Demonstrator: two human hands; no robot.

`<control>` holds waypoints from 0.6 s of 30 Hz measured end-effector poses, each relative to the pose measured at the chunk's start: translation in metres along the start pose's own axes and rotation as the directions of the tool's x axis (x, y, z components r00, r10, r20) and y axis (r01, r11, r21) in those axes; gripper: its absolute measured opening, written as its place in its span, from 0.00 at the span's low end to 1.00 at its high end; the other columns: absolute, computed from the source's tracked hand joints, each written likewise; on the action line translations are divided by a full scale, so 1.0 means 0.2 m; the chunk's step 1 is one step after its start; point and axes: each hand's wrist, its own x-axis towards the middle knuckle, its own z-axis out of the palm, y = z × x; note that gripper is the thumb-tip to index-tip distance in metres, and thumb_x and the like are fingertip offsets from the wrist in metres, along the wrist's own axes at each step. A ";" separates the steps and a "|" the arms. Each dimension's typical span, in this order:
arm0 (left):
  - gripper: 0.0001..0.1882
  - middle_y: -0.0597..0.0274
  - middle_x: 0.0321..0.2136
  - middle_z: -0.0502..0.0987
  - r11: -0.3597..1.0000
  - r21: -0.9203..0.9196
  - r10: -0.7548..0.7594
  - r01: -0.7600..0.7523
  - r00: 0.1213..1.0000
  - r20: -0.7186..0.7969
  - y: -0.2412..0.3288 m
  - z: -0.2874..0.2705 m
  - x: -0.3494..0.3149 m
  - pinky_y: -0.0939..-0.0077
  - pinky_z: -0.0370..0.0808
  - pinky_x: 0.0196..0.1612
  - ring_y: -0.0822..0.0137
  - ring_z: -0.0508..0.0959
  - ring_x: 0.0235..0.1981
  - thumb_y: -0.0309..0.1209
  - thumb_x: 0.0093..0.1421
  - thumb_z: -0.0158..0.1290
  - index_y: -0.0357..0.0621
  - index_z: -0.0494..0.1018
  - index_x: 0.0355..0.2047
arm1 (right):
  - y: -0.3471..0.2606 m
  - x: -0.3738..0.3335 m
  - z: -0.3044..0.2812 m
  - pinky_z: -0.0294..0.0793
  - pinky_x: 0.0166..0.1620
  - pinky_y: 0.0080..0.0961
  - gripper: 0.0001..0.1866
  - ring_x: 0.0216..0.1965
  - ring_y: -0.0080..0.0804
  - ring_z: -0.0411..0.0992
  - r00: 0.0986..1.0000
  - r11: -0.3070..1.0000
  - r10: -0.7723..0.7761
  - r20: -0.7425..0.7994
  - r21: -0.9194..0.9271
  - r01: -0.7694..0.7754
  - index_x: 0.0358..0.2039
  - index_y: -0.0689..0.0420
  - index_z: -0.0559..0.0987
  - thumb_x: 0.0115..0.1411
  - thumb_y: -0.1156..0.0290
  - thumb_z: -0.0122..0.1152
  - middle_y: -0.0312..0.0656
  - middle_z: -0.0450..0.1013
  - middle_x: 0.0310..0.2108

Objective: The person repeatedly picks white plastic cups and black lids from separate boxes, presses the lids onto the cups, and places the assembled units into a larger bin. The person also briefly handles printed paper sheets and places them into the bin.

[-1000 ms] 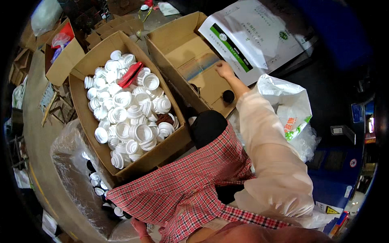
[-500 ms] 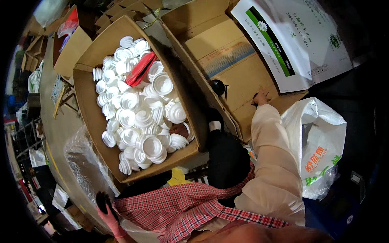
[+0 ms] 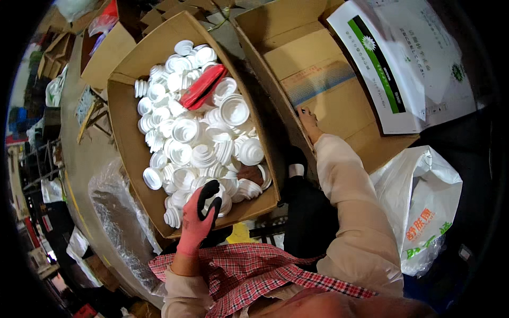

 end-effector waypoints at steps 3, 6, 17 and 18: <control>0.21 0.48 0.43 0.77 0.998 0.047 -0.034 0.035 0.999 -0.025 -0.09 -0.01 -0.07 0.70 0.71 0.50 0.55 0.77 0.46 0.20 0.54 0.55 0.33 0.70 0.49 | 0.02 -0.06 -0.09 0.69 0.50 0.53 0.38 0.60 0.59 0.55 0.979 0.977 -0.201 0.017 -0.073 0.201 0.65 0.44 0.55 0.55 0.72 0.59 0.57 0.45 0.65; 0.21 0.47 0.43 0.76 0.998 0.064 0.034 -0.030 0.997 -0.065 -0.08 -0.07 -0.14 0.68 0.71 0.50 0.52 0.76 0.46 0.20 0.53 0.55 0.33 0.70 0.49 | 0.00 -0.42 -0.51 0.66 0.54 0.52 0.44 0.58 0.60 0.56 0.912 0.925 -0.001 -0.410 0.347 0.157 0.61 0.44 0.59 0.43 0.68 0.71 0.55 0.53 0.60; 0.25 0.56 0.45 0.74 0.650 -0.756 -0.236 0.077 0.966 -0.104 -0.16 -0.20 -0.17 0.68 0.76 0.45 0.62 0.76 0.45 0.36 0.63 0.53 0.39 0.64 0.57 | -0.91 -1.59 -1.23 0.64 0.58 0.39 0.45 0.55 0.52 0.61 0.496 0.492 -0.826 -0.268 0.089 0.866 0.57 0.51 0.65 0.35 0.62 0.72 0.51 0.61 0.50; 0.32 0.52 0.49 0.70 0.572 -0.806 -0.286 0.151 0.958 -0.023 -0.14 -0.23 -0.19 0.59 0.78 0.45 0.55 0.74 0.50 0.47 0.64 0.50 0.43 0.58 0.62 | -1.01 -1.68 -1.24 0.64 0.58 0.40 0.46 0.56 0.51 0.60 0.457 0.447 -0.858 -0.236 0.096 0.889 0.58 0.50 0.64 0.35 0.61 0.74 0.51 0.61 0.50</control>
